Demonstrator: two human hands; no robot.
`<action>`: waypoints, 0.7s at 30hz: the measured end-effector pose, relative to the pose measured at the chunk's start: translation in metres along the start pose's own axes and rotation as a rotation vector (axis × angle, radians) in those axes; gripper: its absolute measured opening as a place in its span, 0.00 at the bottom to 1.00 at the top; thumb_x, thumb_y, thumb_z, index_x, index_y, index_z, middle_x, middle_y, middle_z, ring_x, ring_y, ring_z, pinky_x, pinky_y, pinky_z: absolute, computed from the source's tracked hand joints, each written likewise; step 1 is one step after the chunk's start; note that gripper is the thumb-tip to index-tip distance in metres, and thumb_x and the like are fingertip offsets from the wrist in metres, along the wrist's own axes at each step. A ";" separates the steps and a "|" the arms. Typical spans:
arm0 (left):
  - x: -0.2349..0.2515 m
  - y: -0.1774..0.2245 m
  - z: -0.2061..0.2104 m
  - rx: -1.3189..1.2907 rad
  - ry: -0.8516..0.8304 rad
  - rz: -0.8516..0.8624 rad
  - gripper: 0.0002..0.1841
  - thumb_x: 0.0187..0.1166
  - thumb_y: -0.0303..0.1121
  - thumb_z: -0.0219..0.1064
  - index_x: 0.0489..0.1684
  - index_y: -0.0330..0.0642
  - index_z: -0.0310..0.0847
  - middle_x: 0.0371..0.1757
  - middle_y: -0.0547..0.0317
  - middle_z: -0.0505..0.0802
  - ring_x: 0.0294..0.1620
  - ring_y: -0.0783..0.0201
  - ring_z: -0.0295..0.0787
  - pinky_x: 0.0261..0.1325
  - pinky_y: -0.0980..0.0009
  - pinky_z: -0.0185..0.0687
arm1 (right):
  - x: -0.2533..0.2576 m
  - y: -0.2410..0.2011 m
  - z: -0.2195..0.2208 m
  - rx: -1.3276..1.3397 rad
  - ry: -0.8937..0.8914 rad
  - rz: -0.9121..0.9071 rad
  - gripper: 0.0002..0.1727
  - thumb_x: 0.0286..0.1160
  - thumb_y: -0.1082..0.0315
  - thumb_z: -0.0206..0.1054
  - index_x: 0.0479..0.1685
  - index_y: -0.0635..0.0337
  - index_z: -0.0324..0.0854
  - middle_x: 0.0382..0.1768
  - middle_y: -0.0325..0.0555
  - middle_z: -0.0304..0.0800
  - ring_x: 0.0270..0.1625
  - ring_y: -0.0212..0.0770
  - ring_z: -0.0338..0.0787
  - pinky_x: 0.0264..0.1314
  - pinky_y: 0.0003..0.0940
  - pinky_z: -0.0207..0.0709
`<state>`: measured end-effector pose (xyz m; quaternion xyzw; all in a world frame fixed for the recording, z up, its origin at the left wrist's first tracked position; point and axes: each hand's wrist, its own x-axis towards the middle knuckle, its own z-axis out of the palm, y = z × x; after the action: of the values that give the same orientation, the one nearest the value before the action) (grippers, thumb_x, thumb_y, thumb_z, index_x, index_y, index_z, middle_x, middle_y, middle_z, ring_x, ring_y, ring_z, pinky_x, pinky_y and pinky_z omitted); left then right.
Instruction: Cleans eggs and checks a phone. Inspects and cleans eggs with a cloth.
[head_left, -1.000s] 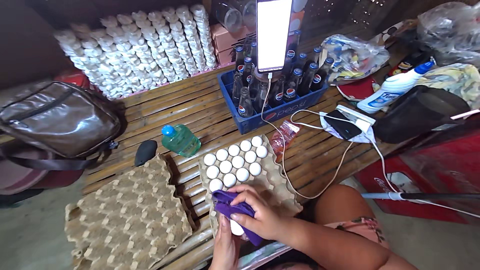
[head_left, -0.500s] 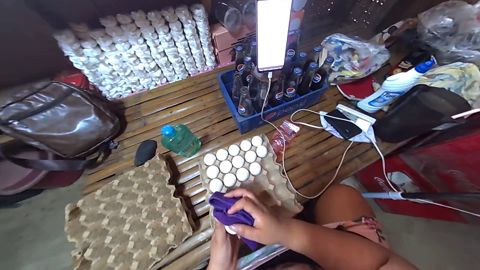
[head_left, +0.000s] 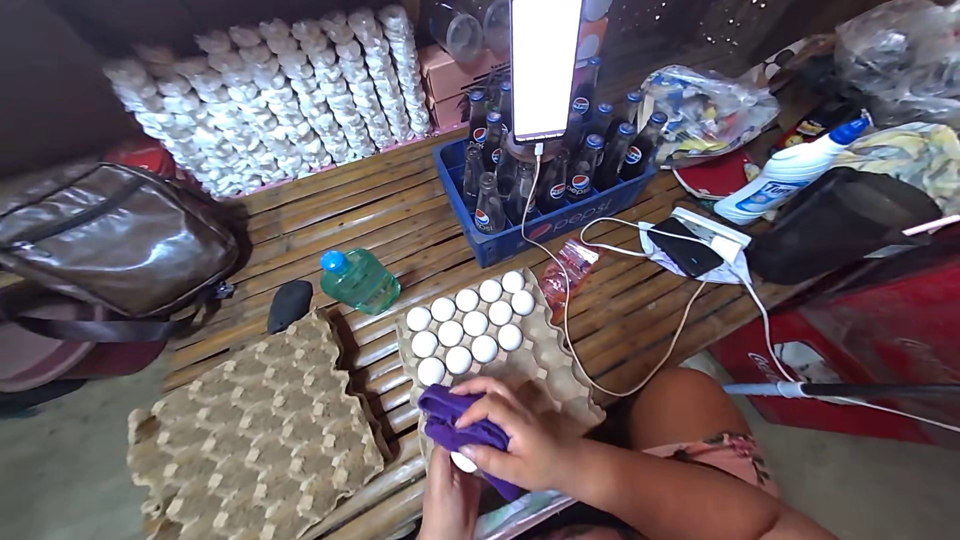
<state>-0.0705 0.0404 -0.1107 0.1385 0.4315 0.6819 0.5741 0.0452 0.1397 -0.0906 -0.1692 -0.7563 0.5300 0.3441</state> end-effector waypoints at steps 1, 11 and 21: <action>0.000 0.000 0.000 -0.010 0.003 0.007 0.24 0.90 0.56 0.44 0.58 0.53 0.82 0.50 0.65 0.96 0.54 0.69 0.92 0.59 0.66 0.89 | -0.001 -0.001 0.001 -0.037 -0.016 -0.012 0.14 0.78 0.62 0.70 0.56 0.59 0.83 0.72 0.60 0.78 0.79 0.49 0.76 0.79 0.45 0.73; 0.000 -0.005 -0.001 -0.050 -0.055 -0.071 0.31 0.78 0.61 0.63 0.72 0.52 0.65 0.47 0.64 0.94 0.41 0.71 0.93 0.43 0.73 0.90 | 0.003 -0.001 -0.006 -0.127 0.083 0.070 0.14 0.75 0.62 0.73 0.55 0.56 0.85 0.73 0.57 0.79 0.78 0.47 0.77 0.79 0.43 0.73; 0.004 -0.003 0.001 -0.011 -0.070 0.071 0.28 0.73 0.54 0.73 0.64 0.53 0.66 0.44 0.64 0.92 0.34 0.73 0.90 0.37 0.76 0.88 | 0.005 0.002 -0.008 -0.070 0.139 0.103 0.14 0.78 0.61 0.71 0.56 0.58 0.85 0.71 0.57 0.79 0.77 0.43 0.78 0.77 0.38 0.75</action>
<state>-0.0694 0.0441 -0.1138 0.1743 0.4023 0.6989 0.5651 0.0477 0.1492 -0.0895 -0.2560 -0.7389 0.5075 0.3617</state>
